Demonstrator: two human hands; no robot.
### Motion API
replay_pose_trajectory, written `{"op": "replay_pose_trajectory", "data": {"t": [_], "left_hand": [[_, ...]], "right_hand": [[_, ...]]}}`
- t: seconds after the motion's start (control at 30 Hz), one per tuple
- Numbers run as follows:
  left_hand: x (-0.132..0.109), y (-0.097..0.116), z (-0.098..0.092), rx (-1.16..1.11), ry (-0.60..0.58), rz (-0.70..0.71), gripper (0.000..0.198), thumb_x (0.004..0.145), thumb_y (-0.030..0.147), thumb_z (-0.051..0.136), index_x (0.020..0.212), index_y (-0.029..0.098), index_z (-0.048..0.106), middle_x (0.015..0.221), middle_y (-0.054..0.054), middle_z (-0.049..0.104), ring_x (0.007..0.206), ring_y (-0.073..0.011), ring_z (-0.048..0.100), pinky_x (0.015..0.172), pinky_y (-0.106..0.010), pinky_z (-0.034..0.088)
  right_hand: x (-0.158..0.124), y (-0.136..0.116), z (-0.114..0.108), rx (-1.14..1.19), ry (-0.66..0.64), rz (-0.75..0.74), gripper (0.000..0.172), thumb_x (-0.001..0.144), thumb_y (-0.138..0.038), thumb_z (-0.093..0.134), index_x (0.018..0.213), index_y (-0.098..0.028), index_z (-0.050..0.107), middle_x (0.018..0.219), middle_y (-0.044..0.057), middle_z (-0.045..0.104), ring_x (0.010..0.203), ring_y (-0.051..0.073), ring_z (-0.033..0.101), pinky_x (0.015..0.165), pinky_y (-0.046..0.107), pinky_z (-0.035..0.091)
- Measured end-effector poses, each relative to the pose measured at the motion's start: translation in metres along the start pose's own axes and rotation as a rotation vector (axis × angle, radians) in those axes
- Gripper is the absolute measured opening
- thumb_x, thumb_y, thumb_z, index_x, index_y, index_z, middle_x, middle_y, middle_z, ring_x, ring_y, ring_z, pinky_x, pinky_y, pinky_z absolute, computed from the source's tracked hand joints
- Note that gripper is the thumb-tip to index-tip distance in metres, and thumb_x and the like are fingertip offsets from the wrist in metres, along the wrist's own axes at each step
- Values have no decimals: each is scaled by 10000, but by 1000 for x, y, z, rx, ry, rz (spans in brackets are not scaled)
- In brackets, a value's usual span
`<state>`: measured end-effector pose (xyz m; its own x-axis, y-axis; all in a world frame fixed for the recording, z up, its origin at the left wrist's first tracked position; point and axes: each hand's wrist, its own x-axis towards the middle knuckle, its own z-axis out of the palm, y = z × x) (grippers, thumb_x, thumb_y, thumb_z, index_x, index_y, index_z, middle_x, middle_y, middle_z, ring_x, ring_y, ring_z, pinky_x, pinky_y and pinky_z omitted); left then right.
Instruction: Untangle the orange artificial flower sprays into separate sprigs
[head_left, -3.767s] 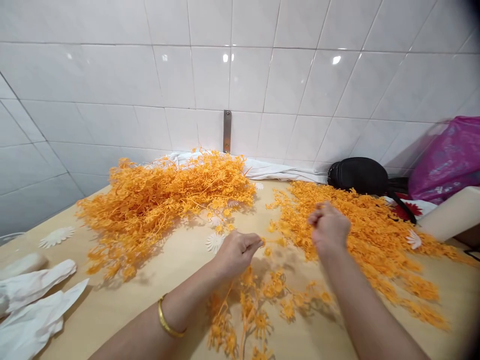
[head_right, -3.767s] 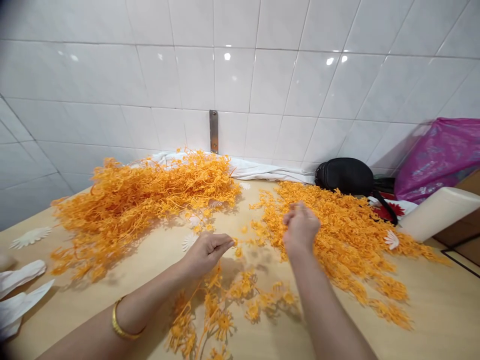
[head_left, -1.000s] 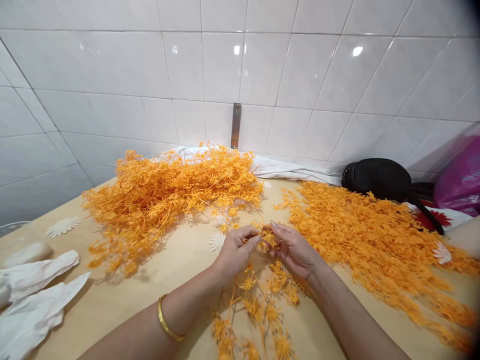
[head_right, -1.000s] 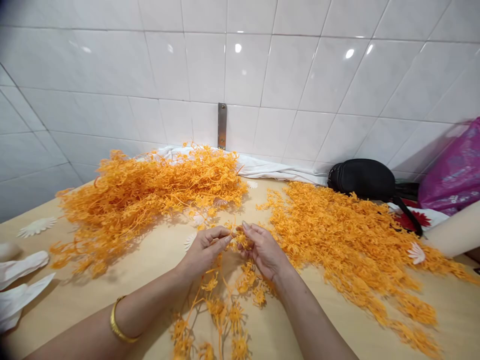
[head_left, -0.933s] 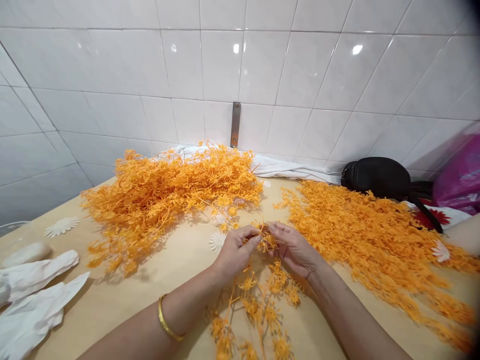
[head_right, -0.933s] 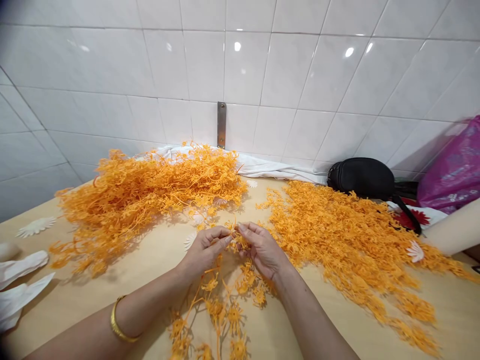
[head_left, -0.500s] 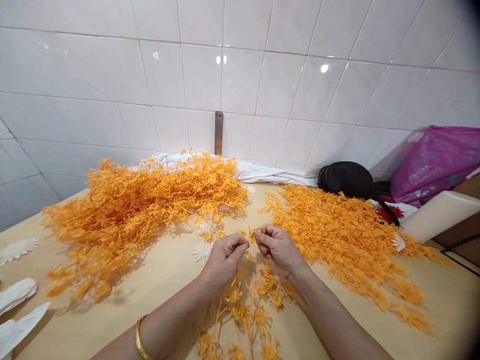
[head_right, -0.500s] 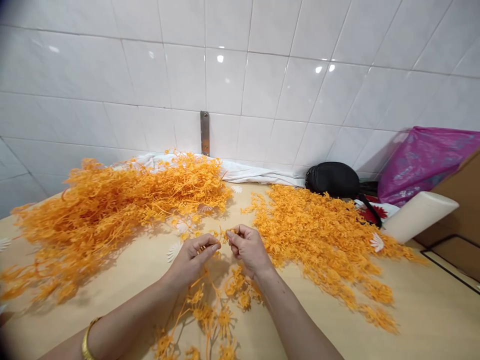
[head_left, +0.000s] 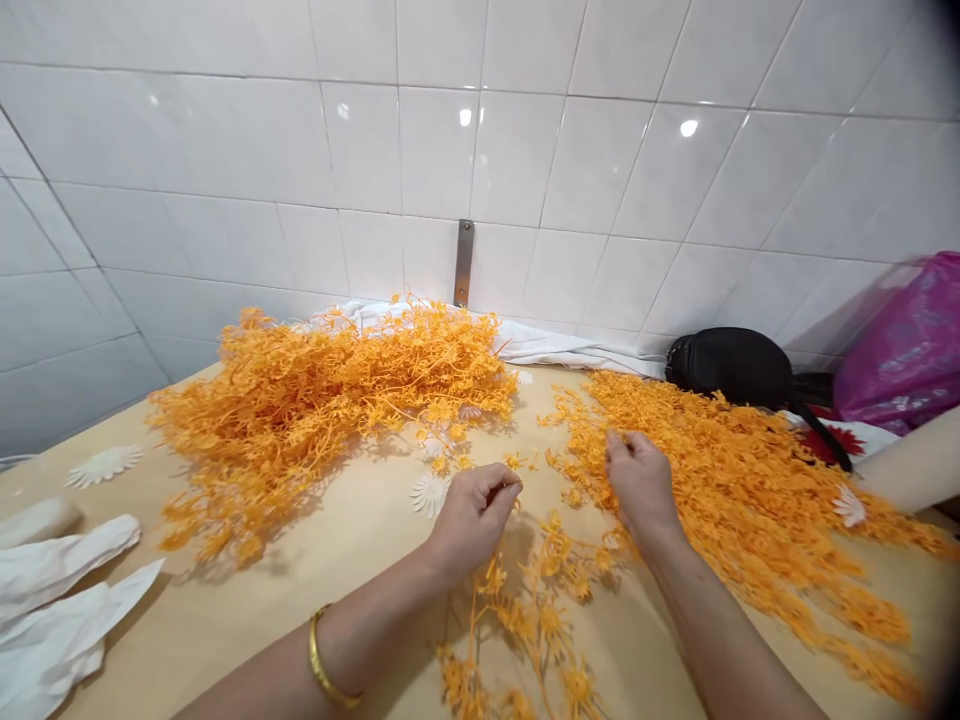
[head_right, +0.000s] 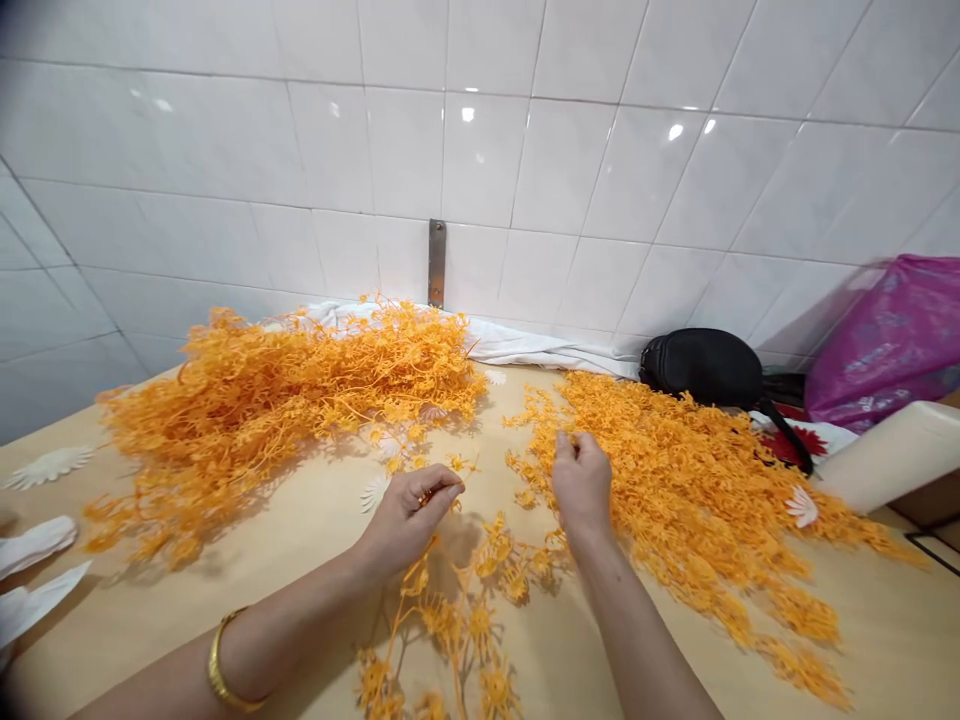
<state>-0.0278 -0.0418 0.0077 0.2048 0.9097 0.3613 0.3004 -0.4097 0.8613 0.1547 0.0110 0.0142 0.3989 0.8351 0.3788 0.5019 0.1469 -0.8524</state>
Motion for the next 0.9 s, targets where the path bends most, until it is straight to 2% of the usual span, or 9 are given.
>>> {"op": "replay_pose_trajectory", "data": {"t": [0.1, 0.17, 0.2, 0.27, 0.4, 0.5, 0.6, 0.73, 0.9], "left_hand": [[1, -6, 3, 68, 3, 9, 255, 761, 170, 394, 804, 150, 644, 666, -24, 586, 630, -116, 504, 610, -225, 361], [1, -8, 4, 167, -20, 27, 289, 749, 133, 385, 828, 157, 662, 638, -27, 591, 614, -121, 505, 605, -233, 355], [1, -8, 3, 217, -37, 39, 298, 742, 119, 383, 812, 162, 669, 605, -25, 581, 590, -121, 494, 590, -235, 345], [1, -7, 1, 290, -61, 74, 292, 736, 111, 392, 766, 173, 676, 556, -20, 562, 551, -119, 466, 564, -237, 320], [1, -5, 0, 336, -91, 151, 234, 747, 165, 441, 708, 189, 671, 527, -17, 531, 540, -123, 441, 554, -242, 286], [0, -5, 1, 285, -135, 172, 210, 737, 168, 459, 665, 193, 654, 528, -11, 514, 537, -121, 433, 550, -237, 274], [0, -6, 3, 259, -156, 119, 188, 719, 174, 474, 589, 184, 610, 487, 9, 466, 502, -110, 398, 528, -232, 255], [4, -2, 3, 191, -88, 18, 203, 739, 214, 451, 566, 166, 548, 496, 21, 444, 500, -95, 379, 509, -221, 251], [5, 8, 0, 19, -75, -12, 217, 742, 238, 453, 543, 156, 483, 479, 42, 381, 480, -74, 338, 492, -211, 254]], "right_hand": [[1, 1, -4, -297, 65, -141, 205, 690, -273, 458, 819, -159, 570, 826, 106, 576, 821, 237, 500, 727, 368, 372], [-4, -6, -3, -338, 50, -277, 241, 719, -255, 430, 867, -152, 590, 929, 125, 573, 924, 252, 470, 820, 395, 324], [-8, -11, -2, -304, -6, -310, 241, 745, -274, 416, 843, -154, 602, 911, 115, 584, 911, 245, 479, 820, 386, 325], [-16, -22, 0, -159, -224, -297, 266, 776, -338, 415, 744, -166, 615, 797, 76, 602, 813, 218, 515, 754, 340, 361], [-32, -35, 6, 104, -719, -88, 306, 729, -423, 506, 589, -166, 595, 604, 10, 563, 633, 164, 507, 590, 261, 361], [-40, -33, 12, 248, -892, 106, 314, 655, -441, 584, 524, -157, 560, 504, -21, 499, 506, 110, 422, 501, 233, 306], [-43, -29, 17, 420, -810, 235, 289, 624, -418, 618, 524, -162, 530, 490, -35, 483, 476, 85, 381, 480, 220, 286], [-43, -32, 23, 528, -447, 270, 248, 650, -384, 585, 541, -165, 541, 559, -5, 536, 538, 98, 430, 538, 232, 330], [-26, -29, 17, 566, -111, 228, 249, 682, -385, 534, 541, -185, 486, 539, -8, 507, 526, 107, 448, 548, 252, 358]]}}
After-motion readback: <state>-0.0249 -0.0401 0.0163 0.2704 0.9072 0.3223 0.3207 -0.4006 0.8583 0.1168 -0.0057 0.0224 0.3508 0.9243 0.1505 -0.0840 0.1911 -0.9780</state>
